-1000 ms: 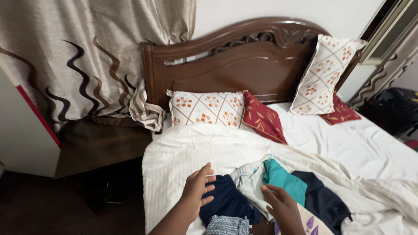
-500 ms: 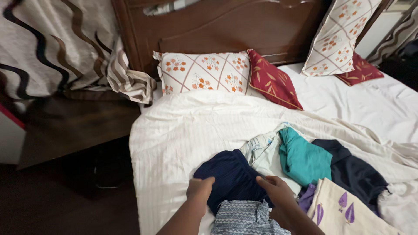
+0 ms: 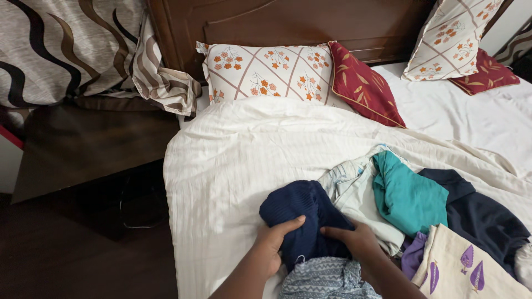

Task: The person repeatedly picks folded garments from a bed and places them into an open white closet. Items handled include a pink top, dark blue patterned top, dark blue shirt, black pants, patterned shorts, black shorts, a white cloth with purple motifs, and a teal shirt. The person stacks them neatly inside the closet.

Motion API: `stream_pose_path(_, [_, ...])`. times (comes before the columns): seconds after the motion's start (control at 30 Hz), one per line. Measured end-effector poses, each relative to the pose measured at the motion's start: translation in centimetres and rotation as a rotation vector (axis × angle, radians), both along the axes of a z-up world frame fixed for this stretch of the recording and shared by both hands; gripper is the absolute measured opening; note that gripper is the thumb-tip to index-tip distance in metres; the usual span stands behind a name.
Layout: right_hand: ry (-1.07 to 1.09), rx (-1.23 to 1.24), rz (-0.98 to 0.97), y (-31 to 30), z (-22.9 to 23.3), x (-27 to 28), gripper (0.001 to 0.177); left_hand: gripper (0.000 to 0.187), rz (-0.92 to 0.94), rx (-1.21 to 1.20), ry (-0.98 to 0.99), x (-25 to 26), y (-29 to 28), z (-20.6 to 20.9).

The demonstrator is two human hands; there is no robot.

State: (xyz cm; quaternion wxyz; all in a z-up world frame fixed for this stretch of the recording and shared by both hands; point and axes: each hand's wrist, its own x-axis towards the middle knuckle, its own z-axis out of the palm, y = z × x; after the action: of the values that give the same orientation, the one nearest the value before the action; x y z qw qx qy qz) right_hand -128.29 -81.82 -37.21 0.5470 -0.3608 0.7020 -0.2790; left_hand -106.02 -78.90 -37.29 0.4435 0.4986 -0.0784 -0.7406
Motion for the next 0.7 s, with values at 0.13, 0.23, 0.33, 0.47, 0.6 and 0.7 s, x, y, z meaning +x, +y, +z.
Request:
stream_pose_path(0.13, [-0.234,-0.156,-0.027,-0.6,3.0,0.9,0.041,0.054,-0.001,-0.120,0.227,1.2,-0.8,2.5])
stream_pose_path(0.23, [-0.293,-0.246,-0.003,-1.1,7.4,2.3,0.041,0.049,-0.025,-0.183,0.293,4.0,-1.0,5.8])
stream_pose_path(0.33, [-0.222,-0.321,0.051,-1.6,13.1,4.7,0.041,0.048,-0.039,-0.228,0.313,7.1,-0.9,10.0])
stream_pose_path(0.47, [-0.017,-0.386,0.185,-1.8,21.3,8.4,0.041,0.051,-0.035,-0.285,0.248,11.3,-0.3,16.5])
stream_pose_path(0.6, [-0.226,-0.405,0.247,-2.3,28.2,12.7,0.046,0.061,-0.017,-0.390,0.189,15.2,1.0,23.4])
stream_pose_path(0.7, [-0.391,-0.296,0.229,-3.4,32.6,16.0,0.045,0.080,0.089,-0.475,0.272,18.7,2.2,28.0])
